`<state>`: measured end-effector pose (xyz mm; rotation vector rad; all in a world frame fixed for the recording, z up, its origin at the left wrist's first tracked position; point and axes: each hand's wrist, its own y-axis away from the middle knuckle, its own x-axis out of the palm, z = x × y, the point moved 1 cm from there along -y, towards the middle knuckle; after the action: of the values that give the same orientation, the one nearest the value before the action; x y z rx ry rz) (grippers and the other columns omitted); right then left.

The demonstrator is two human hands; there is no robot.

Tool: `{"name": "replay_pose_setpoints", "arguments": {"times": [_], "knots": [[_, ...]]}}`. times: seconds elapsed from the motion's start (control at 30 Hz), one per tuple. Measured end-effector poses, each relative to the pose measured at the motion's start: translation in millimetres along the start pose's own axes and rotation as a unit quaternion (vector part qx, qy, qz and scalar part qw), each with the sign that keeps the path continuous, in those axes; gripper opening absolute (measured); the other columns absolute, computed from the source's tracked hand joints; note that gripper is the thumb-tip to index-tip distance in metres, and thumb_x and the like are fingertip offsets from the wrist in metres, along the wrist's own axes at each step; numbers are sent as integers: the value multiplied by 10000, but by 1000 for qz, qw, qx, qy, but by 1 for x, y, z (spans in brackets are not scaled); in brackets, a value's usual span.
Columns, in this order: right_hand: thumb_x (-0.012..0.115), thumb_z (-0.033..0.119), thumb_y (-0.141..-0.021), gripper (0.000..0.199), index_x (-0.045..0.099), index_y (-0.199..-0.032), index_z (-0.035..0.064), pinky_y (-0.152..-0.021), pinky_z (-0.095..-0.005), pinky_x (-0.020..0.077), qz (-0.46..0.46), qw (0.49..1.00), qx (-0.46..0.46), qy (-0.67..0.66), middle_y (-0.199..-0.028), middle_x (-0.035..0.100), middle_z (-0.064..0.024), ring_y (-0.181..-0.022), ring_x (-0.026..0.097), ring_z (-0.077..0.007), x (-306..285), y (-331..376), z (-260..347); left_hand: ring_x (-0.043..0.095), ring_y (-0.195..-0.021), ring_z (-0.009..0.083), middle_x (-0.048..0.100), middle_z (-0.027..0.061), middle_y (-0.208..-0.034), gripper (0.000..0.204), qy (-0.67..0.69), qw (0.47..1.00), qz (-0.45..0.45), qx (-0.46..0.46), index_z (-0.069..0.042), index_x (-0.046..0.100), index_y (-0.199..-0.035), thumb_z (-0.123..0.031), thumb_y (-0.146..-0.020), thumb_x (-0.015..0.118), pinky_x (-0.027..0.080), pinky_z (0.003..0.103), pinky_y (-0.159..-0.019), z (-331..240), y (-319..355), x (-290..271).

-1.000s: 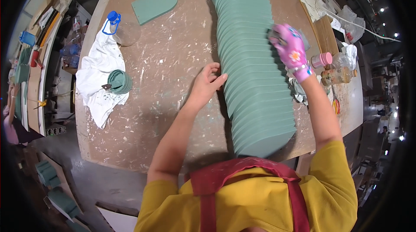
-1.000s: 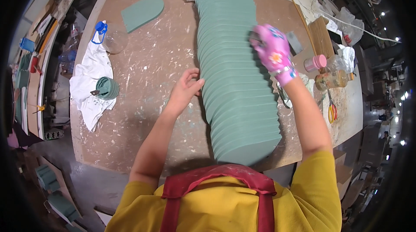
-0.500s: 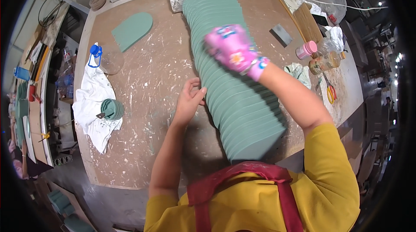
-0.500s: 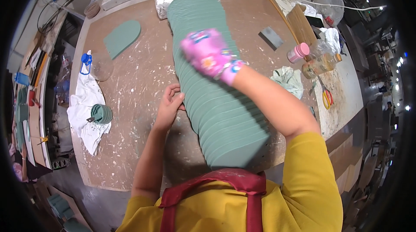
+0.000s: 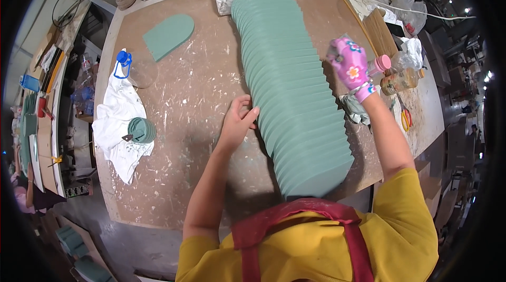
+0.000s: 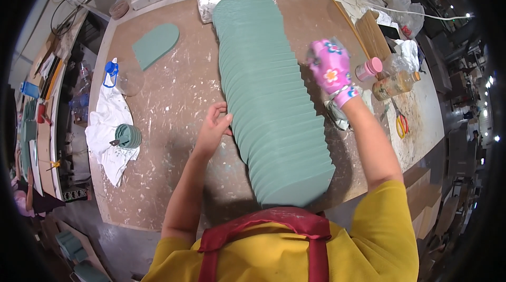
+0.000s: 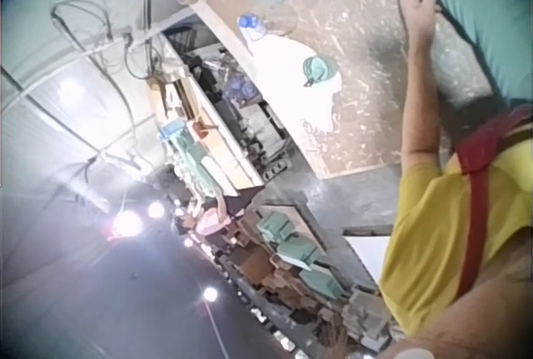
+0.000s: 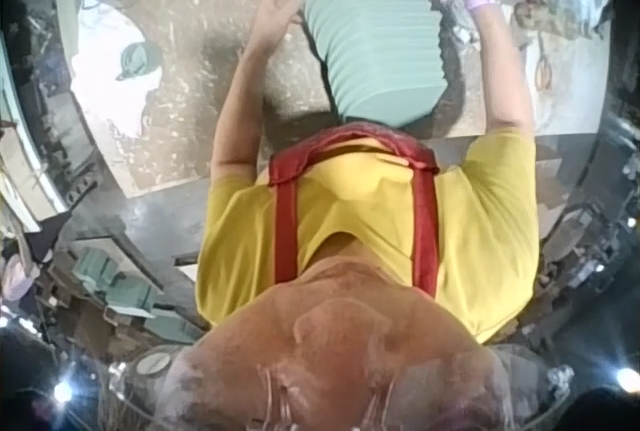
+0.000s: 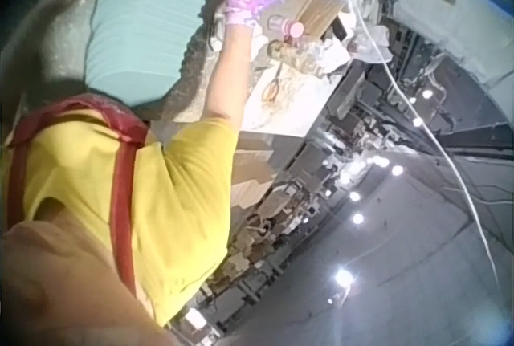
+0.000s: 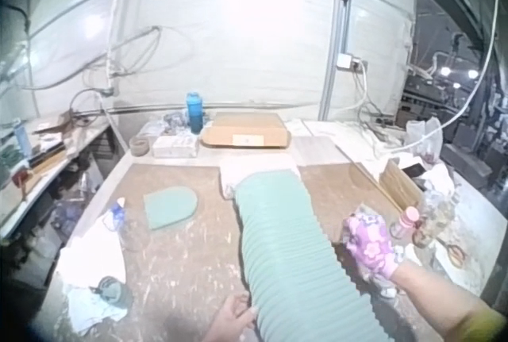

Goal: The person applies green paint to the edges of a stack of curved boards using a small applicator and then wipes the surfaces with a cloth.

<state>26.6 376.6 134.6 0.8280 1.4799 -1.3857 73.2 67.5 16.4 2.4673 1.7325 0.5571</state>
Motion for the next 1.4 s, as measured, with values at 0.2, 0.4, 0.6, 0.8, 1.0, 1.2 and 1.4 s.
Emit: {"name": "replay_pose_setpoints", "arguments": {"times": [0.2, 0.4, 0.6, 0.8, 1.0, 1.2, 1.4], "knots": [[682, 67, -709, 298, 602, -996, 64, -755, -410, 483, -13, 987, -146, -63, -903, 622, -102, -868, 614, -318, -8, -4, 53, 575, -1022, 167, 451, 162, -1310, 547, -5, 1000, 4, 4, 42, 369, -1346, -188, -922, 625, 498, 269, -698, 0, 1, -2], [708, 97, -723, 319, 599, -1021, 70, -800, -416, 471, -13, 998, -44, -31, -914, 630, -93, -845, 630, -307, -3, 1, 12, 569, -1013, 163, 451, 153, -1307, 574, -6, 1000, -5, 1, 22, 371, -1351, -218, -913, 653, 495, 269, -695, -1, 1, 1], [696, 53, -695, 347, 606, -1029, 80, -751, -417, 483, -13, 992, -118, -43, -871, 631, -92, -841, 629, -314, -3, -14, 29, 568, -982, 150, 469, 131, -1275, 550, -2, 1000, -8, 4, 21, 385, -1327, -218, -912, 656, 494, 266, -681, -1, 3, -2], [676, 131, -706, 252, 600, -946, 135, -768, -383, 479, 4, 955, -293, -37, -895, 628, -41, -807, 629, -247, 29, -27, 115, 578, -890, 108, 477, 126, -1266, 512, 12, 1000, 8, 7, 6, 385, -1308, -207, -921, 643, 482, 245, -632, 4, 1, -1], [604, 140, -772, 41, 613, -812, 136, -684, -335, 476, 78, 946, -295, -108, -763, 612, -14, -724, 634, -220, 29, -63, 129, 572, -957, 120, 479, 112, -1256, 510, 37, 999, 34, 16, 12, 380, -1313, -196, -924, 635, 483, 247, -653, 2, 2, -2], [690, 182, -833, 290, 624, -1060, 16, -794, -381, 533, -4, 995, 54, -82, -965, 674, -146, -914, 668, -310, 14, -31, 11, 570, -1006, 152, 479, 114, -1273, 544, 2, 1000, 24, -2, 22, 369, -1348, -213, -932, 628, 496, 271, -733, -7, 3, 0], [650, 157, -773, 126, 597, -876, 108, -737, -405, 489, -10, 961, -198, -194, -834, 622, -89, -789, 635, -307, 3, -52, 104, 578, -1002, 192, 480, 117, -1327, 561, 46, 995, -55, 66, 20, 372, -1375, -236, -941, 617, 466, 323, -884, -9, -38, -11]]}}
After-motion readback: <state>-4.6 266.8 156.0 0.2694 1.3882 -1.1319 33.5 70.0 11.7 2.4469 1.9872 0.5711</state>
